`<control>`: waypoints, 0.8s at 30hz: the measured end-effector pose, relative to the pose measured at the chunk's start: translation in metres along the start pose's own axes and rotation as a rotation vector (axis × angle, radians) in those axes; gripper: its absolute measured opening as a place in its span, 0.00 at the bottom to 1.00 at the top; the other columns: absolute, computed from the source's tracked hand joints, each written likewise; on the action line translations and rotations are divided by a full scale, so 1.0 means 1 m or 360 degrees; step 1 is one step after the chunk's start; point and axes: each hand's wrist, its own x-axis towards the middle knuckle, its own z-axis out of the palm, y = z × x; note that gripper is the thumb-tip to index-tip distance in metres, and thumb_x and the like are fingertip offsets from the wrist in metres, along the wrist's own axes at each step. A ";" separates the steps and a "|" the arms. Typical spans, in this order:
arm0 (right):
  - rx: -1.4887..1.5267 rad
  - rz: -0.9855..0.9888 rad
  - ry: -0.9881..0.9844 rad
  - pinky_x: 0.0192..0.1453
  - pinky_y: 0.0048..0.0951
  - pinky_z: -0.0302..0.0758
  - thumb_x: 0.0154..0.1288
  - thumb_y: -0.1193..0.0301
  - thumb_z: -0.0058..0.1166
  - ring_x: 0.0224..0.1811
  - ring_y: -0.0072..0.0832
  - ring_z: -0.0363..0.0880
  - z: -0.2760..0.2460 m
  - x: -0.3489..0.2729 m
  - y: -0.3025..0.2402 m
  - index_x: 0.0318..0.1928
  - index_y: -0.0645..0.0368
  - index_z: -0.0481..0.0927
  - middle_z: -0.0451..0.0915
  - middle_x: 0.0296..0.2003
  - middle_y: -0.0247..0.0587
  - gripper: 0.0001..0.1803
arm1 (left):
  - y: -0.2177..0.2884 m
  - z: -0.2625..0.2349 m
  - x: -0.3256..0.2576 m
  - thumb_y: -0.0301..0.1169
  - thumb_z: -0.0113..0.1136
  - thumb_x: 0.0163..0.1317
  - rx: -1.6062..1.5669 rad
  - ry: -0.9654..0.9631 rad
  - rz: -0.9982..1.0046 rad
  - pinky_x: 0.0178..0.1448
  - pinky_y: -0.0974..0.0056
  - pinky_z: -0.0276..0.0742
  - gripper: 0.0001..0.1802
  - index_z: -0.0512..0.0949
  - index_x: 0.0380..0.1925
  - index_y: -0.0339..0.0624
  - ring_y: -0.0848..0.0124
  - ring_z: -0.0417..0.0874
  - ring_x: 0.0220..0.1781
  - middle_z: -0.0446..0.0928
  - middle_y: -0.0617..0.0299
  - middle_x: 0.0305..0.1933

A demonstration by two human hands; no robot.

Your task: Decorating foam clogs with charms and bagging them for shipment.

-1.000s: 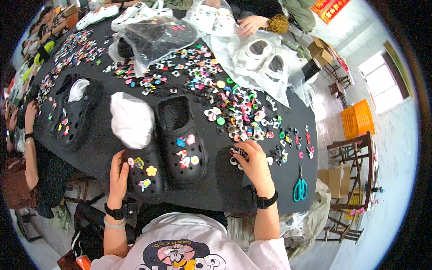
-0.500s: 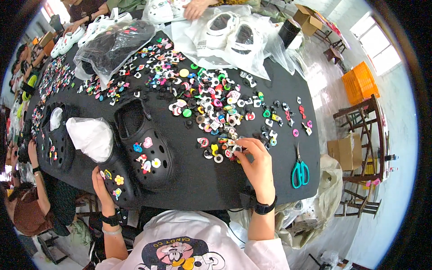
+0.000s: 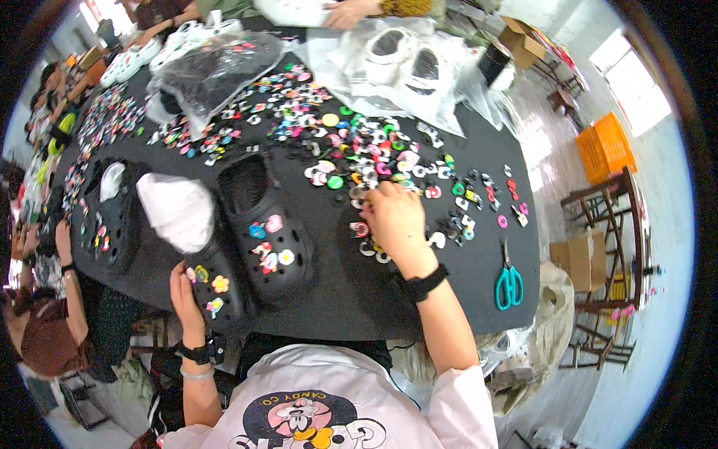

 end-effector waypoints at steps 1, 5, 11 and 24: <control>0.0065 0.0024 -0.0005 0.48 0.38 0.73 0.52 0.64 0.66 0.44 0.37 0.78 -0.005 0.000 -0.003 0.34 0.53 0.82 0.76 0.34 0.37 0.10 | -0.004 -0.001 0.000 0.39 0.44 0.74 -0.0057 -0.0001 0.0027 0.64 0.60 0.65 0.23 0.72 0.56 0.28 0.61 0.74 0.58 0.74 0.48 0.56; 0.0592 0.0125 0.0082 0.42 0.39 0.76 0.49 0.72 0.69 0.39 0.38 0.80 -0.028 -0.015 -0.016 0.37 0.56 0.80 0.80 0.35 0.40 0.13 | 0.003 -0.001 -0.001 0.38 0.45 0.73 -0.0096 -0.0016 0.0052 0.61 0.62 0.68 0.22 0.72 0.55 0.28 0.63 0.76 0.54 0.76 0.50 0.53; 0.1463 0.0453 -0.0025 0.34 0.18 0.70 0.56 0.79 0.66 0.31 0.14 0.76 -0.035 -0.044 -0.043 0.45 0.59 0.79 0.81 0.31 0.29 0.15 | 0.013 -0.003 0.000 0.38 0.45 0.73 -0.0145 -0.0053 0.0074 0.60 0.63 0.69 0.22 0.72 0.55 0.29 0.64 0.77 0.53 0.77 0.50 0.52; 0.1639 0.0682 0.0065 0.33 0.15 0.70 0.65 0.80 0.57 0.30 0.12 0.70 0.002 -0.077 -0.046 0.47 0.60 0.76 0.73 0.29 0.26 0.10 | 0.005 -0.002 0.001 0.39 0.45 0.74 -0.0214 -0.0113 0.0076 0.61 0.63 0.69 0.22 0.71 0.56 0.30 0.63 0.76 0.55 0.77 0.50 0.54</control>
